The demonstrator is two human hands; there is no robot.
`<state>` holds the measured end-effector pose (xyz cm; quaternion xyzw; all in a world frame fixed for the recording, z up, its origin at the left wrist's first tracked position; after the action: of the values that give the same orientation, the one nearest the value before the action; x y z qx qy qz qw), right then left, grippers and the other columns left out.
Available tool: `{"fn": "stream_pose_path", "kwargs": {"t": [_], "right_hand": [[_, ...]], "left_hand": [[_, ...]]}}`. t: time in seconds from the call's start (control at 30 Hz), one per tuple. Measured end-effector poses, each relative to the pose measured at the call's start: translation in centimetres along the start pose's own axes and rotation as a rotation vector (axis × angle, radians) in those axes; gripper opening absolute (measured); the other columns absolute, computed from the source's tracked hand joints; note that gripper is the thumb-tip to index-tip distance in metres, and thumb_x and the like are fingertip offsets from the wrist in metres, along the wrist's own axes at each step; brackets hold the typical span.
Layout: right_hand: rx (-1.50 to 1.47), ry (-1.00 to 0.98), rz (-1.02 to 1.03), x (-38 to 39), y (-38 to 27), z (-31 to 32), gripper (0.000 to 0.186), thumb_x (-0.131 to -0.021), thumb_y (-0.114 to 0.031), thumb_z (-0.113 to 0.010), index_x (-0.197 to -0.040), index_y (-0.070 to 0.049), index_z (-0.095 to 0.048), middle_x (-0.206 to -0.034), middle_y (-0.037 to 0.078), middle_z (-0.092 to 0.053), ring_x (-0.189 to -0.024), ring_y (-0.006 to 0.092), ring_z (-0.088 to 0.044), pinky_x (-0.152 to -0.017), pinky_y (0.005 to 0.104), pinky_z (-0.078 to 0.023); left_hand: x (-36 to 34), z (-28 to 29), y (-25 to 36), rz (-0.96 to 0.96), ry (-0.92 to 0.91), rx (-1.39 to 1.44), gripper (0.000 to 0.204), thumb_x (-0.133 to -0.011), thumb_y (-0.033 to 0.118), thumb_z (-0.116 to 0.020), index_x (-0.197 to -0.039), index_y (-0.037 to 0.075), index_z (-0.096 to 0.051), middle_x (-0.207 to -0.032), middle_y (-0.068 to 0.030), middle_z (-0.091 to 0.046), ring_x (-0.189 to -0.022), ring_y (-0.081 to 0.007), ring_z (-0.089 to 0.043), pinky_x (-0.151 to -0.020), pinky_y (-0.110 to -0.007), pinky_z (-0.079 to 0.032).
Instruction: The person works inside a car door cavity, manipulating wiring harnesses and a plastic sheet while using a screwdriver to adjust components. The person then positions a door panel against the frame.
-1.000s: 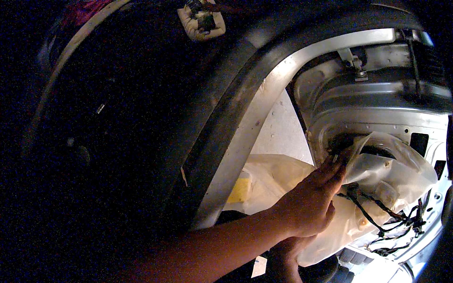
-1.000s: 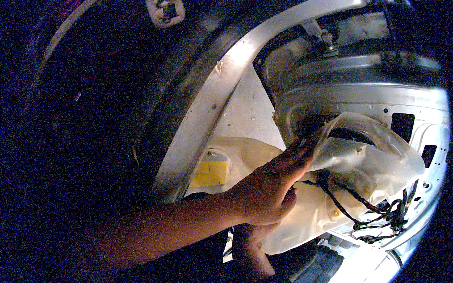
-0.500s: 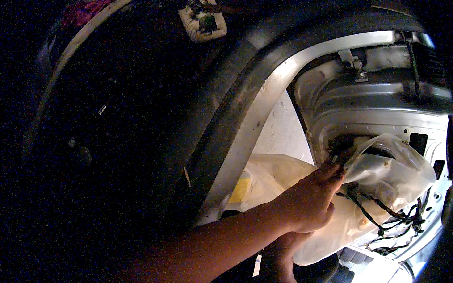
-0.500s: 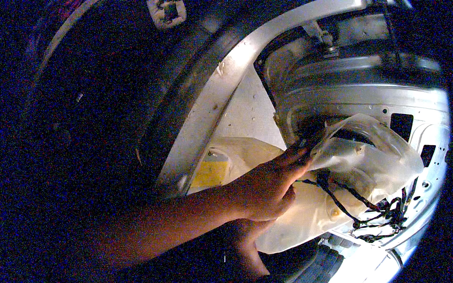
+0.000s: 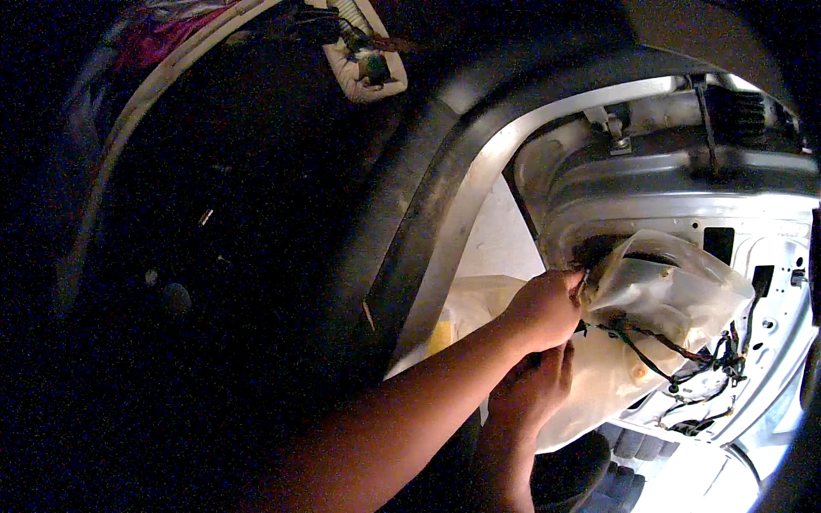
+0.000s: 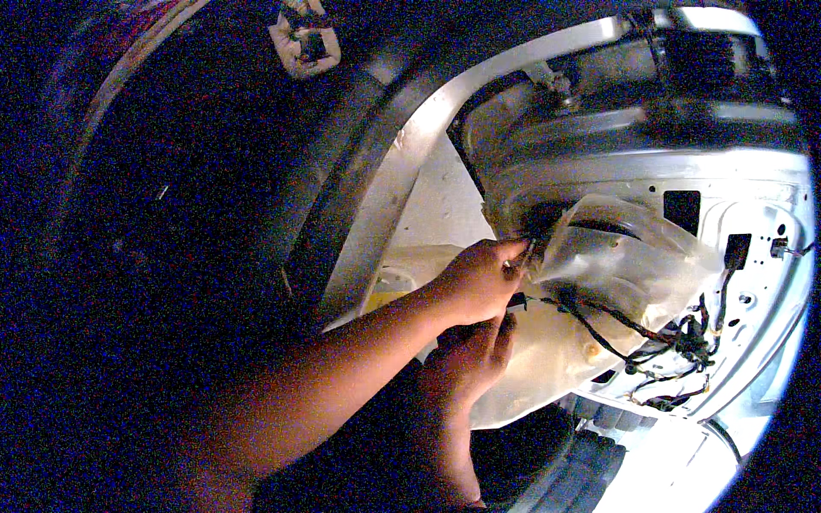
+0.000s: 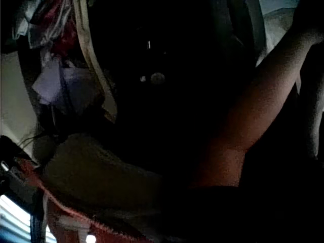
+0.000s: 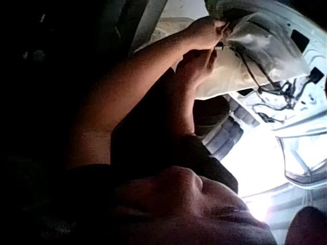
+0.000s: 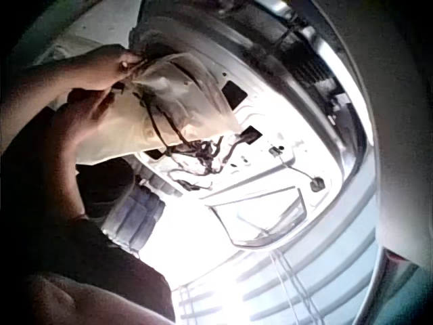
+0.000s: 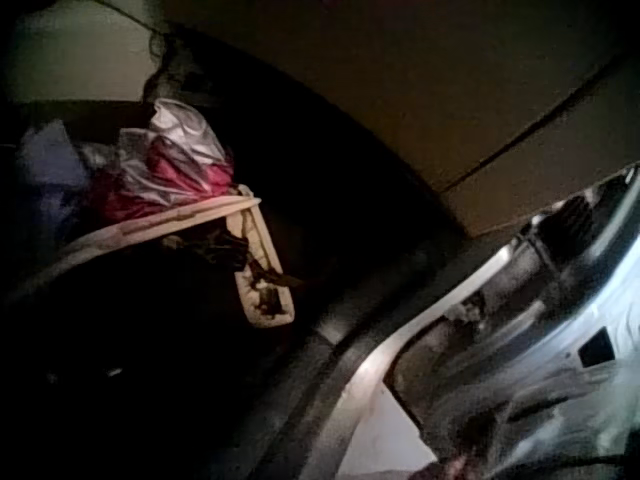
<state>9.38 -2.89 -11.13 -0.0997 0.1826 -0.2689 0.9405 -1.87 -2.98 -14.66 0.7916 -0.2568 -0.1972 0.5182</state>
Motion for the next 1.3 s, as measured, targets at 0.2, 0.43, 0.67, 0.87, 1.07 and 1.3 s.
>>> {"fn": "stream_pose_path", "kwargs": {"t": [0.2, 0.43, 0.67, 0.87, 1.07, 1.3], "right_hand": [[-0.816, 0.034, -0.468, -1.4, 0.5, 0.2, 0.023, -0.104, -0.025, -0.049, -0.112, -0.004, -0.055, -0.092, 0.003, -0.061, -0.077, 0.0129, -0.058, -0.063, 0.0254, -0.046], [-1.613, -0.073, -0.672, -3.4, -1.5, 1.4, 0.025, -0.106, -0.023, -0.043, -0.092, -0.007, -0.057, -0.071, -0.003, -0.05, -0.052, 0.0048, -0.039, -0.044, 0.0201, -0.034], [-1.628, -0.131, -0.729, -4.1, -1.9, 2.1, 0.022, -0.106, -0.021, -0.044, -0.092, -0.008, -0.054, -0.069, -0.002, -0.047, -0.048, 0.0056, -0.034, -0.04, 0.021, -0.028], [-2.025, -0.141, -0.793, -4.3, -2.0, 2.0, 0.021, -0.103, -0.019, -0.047, -0.086, -0.007, -0.046, -0.068, -0.001, -0.044, -0.043, 0.0061, -0.031, -0.036, 0.0221, -0.022], [-2.252, -0.128, -0.859, -3.9, -0.9, 1.8, 0.017, -0.1, -0.019, -0.049, -0.089, -0.007, -0.047, -0.075, 0.001, -0.049, -0.04, 0.0058, -0.032, -0.035, 0.0214, -0.022], [-1.133, -0.032, -0.867, -0.9, -3.5, 2.7, 0.026, -0.107, -0.031, -0.043, -0.096, -0.011, -0.056, -0.07, -0.001, -0.049, -0.048, 0.0058, -0.037, -0.041, 0.0188, -0.032]], "left_hand": [[-1.7, -1.5, -0.7, -0.026, -0.061, -0.076, 0.029, -0.096, 0.02, -0.053, -0.116, 0.0, -0.061, -0.102, -0.0287, -0.067, -0.097, -0.0446, -0.065, -0.086, -0.05, -0.052], [-2.2, -1.1, 0.3, -0.018, -0.106, 0.096, 0.03, -0.098, 0.026, -0.052, -0.11, -0.001, -0.061, -0.104, -0.0282, -0.067, -0.1, -0.0439, -0.065, -0.088, -0.048, -0.052], [-2.3, -1.5, 0.2, -0.116, -0.039, 0.025, 0.027, -0.098, 0.024, -0.051, -0.11, 0.0, -0.06, -0.105, -0.0262, -0.067, -0.1, -0.0418, -0.066, -0.088, -0.047, -0.052], [-1.9, -0.2, 1.3, -0.075, -0.071, 0.195, 0.025, -0.094, 0.023, -0.054, -0.103, 0.002, -0.063, -0.097, -0.024, -0.068, -0.093, -0.0406, -0.067, -0.085, -0.046, -0.053], [-2.3, 0.1, 1.3, 0.125, -0.18, 0.087, 0.031, -0.086, 0.029, -0.069, -0.102, 0.003, -0.07, -0.097, -0.021, -0.071, -0.092, -0.0321, -0.07, -0.083, -0.04, -0.053], [-1.1, 2.1, 2.3, 0.082, -0.172, 0.007, 0.046, -0.076, 0.037, -0.082, -0.106, 0.003, -0.072, -0.096, -0.0189, -0.073, -0.093, -0.0328, -0.07, -0.087, -0.039, -0.053]]}}
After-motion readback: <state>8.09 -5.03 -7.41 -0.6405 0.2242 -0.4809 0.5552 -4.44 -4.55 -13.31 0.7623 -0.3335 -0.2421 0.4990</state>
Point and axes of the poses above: each hand's wrist, its own x-axis away from the middle knuckle, its own z-axis out of the back of the hand, y = z × x, the point moved 3 cm from there along -x, towards the middle knuckle
